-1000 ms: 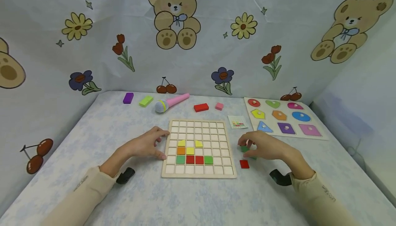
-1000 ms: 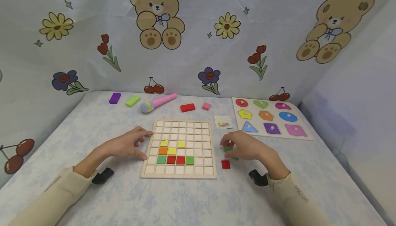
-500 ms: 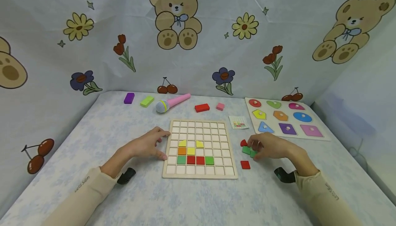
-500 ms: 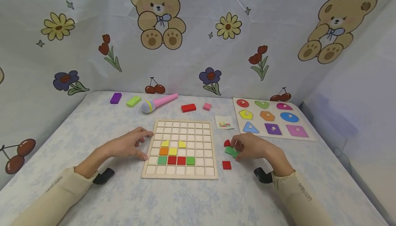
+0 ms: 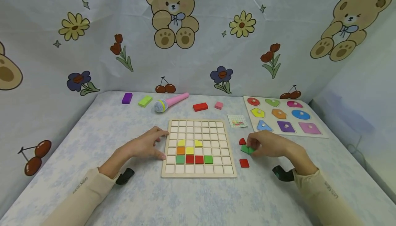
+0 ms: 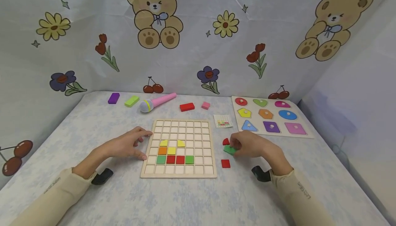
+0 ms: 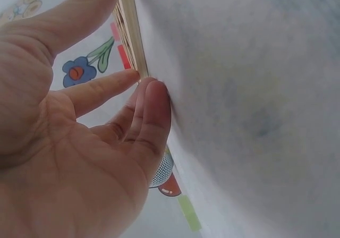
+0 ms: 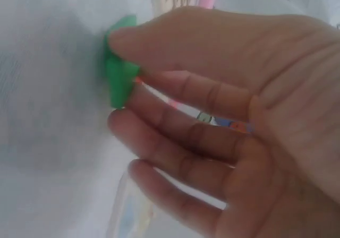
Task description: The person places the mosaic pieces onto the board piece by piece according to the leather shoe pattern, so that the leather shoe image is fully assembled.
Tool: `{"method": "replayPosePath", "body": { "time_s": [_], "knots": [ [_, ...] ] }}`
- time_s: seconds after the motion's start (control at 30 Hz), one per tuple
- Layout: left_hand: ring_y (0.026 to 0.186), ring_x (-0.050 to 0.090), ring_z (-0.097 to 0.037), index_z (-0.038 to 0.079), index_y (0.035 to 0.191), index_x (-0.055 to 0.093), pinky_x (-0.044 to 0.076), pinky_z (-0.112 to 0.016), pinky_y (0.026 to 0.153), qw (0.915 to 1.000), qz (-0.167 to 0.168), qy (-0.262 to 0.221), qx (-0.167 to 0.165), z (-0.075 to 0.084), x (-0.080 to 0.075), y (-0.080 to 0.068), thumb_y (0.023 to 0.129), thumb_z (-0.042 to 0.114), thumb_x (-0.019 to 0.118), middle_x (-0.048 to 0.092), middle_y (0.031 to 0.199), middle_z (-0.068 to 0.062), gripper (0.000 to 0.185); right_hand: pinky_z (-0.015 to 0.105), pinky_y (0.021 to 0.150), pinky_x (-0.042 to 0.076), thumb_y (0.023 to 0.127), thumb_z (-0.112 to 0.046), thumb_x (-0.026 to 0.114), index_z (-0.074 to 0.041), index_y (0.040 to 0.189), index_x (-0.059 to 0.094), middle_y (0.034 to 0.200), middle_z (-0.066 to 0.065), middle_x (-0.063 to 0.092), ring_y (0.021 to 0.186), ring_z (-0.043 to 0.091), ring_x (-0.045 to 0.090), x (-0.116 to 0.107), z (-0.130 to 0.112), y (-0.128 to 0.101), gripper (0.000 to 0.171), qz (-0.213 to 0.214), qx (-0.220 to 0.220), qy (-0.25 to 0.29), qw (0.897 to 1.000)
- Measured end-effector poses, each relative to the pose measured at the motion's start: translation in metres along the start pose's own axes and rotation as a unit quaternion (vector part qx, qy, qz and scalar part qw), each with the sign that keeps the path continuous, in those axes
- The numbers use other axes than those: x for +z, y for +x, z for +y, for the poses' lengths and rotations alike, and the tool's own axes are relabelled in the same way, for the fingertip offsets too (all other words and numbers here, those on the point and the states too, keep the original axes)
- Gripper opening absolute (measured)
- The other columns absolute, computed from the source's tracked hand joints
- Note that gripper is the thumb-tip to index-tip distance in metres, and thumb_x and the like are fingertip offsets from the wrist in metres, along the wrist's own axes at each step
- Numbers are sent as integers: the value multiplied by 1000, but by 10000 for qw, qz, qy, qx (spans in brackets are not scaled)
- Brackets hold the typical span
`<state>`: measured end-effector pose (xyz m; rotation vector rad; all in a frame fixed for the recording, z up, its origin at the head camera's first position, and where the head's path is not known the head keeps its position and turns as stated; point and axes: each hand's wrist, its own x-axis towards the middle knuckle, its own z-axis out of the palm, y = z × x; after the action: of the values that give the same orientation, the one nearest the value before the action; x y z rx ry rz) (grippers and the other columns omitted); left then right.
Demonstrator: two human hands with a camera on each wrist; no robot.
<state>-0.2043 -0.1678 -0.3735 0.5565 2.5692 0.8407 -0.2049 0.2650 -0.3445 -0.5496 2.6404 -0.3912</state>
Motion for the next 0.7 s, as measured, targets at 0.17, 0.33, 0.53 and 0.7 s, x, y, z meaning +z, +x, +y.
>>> {"method": "replayPosePath", "body": {
  "time_s": [0.17,0.33,0.53,0.7],
  "knots": [
    [119,50,-30,6,152,41,49,-45,92,10000,20,-17,22,-1,0,-1,80,29,86,42,141,-15,88,33,81,53,83,-21,83,-18,101,66,90,-7,62,88,16,57,2,-20,2,24,192,-363,-113,9991],
    [118,51,-30,5,152,41,49,-45,92,10000,22,10,35,-2,0,-1,80,29,86,42,141,-15,87,27,76,52,85,-22,82,-20,99,66,87,-8,60,85,15,56,10,-43,7,22,270,-811,-286,9959],
    [117,51,-30,4,151,41,49,-45,91,9999,51,24,146,-3,-1,-2,81,28,86,42,139,-16,86,27,78,53,86,-21,81,-18,103,69,89,-8,62,88,14,57,16,-69,17,21,200,-1247,-363,9913],
    [120,51,-30,6,151,41,49,-45,93,9999,30,-2,121,-3,0,-1,81,30,85,42,140,-15,86,27,79,52,86,-22,80,-21,101,69,89,-12,63,87,12,58,25,-81,21,18,146,-1350,-303,9903]
  ]
}}
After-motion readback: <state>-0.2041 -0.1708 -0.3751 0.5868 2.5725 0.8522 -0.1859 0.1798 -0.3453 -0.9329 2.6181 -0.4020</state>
